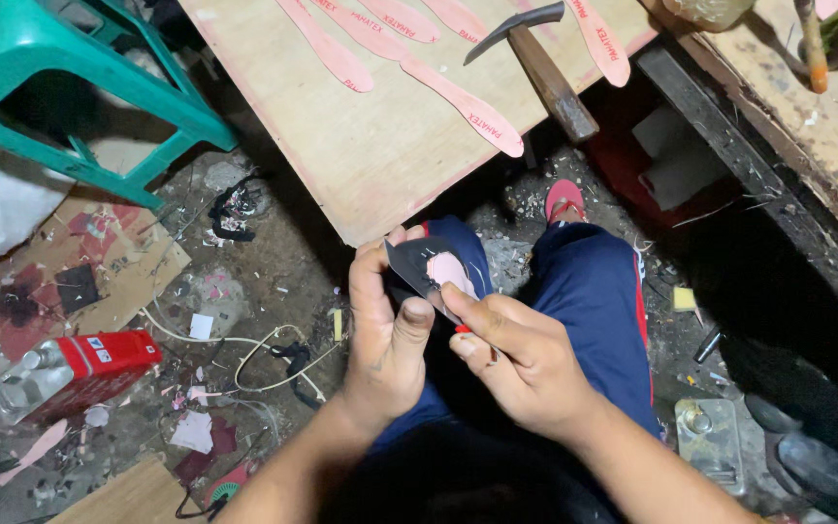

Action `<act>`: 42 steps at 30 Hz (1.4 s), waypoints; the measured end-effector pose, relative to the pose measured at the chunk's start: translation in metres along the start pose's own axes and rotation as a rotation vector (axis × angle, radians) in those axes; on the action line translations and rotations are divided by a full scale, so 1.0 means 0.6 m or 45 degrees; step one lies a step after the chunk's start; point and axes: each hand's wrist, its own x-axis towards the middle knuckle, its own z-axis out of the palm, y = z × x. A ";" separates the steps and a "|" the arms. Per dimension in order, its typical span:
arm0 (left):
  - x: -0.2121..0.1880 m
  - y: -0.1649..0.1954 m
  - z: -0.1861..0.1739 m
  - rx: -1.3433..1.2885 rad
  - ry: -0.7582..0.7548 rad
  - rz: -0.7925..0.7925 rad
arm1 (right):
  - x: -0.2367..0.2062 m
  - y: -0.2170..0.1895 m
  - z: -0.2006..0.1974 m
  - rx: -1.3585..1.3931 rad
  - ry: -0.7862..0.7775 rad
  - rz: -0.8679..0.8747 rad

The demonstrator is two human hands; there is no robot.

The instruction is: The person sits on the workshop floor with a sandal on their lap, presses and aligns the pink insole into the sole, scrapes and trims the sole edge with a knife, files the edge, hammers the sole, and cuts excess material with scissors.

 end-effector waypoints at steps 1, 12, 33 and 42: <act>-0.001 0.000 0.001 0.001 0.006 0.011 | -0.004 0.004 0.002 -0.008 0.016 -0.013; 0.002 0.023 -0.009 0.030 -0.125 -0.011 | -0.074 0.030 -0.033 0.378 0.015 0.467; 0.019 0.022 -0.026 -0.302 -0.027 -0.210 | -0.127 0.034 -0.033 0.628 -0.019 0.672; 0.072 0.020 -0.038 -0.306 -0.032 -0.206 | -0.113 0.065 -0.036 0.887 0.195 0.762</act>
